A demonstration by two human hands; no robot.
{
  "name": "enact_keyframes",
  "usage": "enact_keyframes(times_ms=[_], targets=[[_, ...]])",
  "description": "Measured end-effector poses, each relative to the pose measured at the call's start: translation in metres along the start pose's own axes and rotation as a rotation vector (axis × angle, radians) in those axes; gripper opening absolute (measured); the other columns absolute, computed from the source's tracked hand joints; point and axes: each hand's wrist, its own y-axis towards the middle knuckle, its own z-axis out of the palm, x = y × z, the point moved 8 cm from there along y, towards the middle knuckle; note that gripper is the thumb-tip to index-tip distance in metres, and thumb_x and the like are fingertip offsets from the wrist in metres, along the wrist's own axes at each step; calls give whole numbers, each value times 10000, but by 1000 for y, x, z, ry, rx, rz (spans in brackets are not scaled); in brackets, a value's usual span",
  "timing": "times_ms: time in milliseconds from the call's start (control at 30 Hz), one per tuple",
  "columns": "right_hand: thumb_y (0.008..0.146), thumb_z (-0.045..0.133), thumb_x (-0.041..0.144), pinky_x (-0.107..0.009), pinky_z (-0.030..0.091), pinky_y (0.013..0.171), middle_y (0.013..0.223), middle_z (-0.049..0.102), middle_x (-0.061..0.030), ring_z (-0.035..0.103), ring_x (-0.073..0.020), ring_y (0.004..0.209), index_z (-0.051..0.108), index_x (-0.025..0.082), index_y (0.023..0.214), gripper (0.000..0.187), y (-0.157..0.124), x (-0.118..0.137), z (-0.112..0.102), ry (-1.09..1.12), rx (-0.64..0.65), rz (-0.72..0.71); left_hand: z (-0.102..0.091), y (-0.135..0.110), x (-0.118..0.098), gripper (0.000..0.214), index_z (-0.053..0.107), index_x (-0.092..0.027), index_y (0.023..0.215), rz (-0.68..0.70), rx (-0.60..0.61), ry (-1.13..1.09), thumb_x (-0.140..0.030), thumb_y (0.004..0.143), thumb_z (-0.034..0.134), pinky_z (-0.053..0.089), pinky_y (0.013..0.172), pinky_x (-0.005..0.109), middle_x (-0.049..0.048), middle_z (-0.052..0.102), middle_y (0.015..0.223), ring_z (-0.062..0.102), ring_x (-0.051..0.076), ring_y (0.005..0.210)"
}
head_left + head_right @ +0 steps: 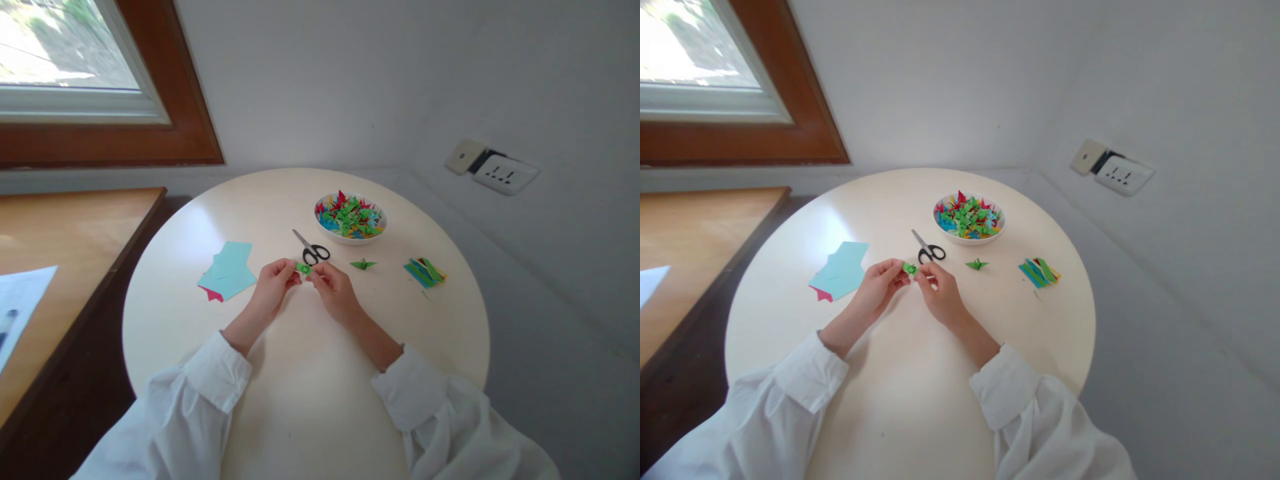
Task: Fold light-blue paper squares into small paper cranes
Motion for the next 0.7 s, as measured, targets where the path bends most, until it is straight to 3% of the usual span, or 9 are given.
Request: enact_keyframes(times_ms=[367, 700], targets=[[764, 482, 326, -250, 426, 594, 654, 560, 13, 526, -121, 608, 514, 198, 688, 152, 1, -5, -1, 37, -7, 17, 2, 3, 8, 137, 597, -122, 577, -80, 37, -145, -217, 646, 668, 417, 563, 210, -6, 569, 530, 516, 79, 511], [733, 532, 361, -265, 427, 610, 649, 590, -4, 544, -140, 623, 556, 185, 678, 186, 5, -15, -18, 35, -156, 67, 3, 6, 15, 130, 651, -108, 632, -105, 90, -161, -223, 618, 711, 447, 620, 215, 24, 626, 637, 554, 89, 605]])
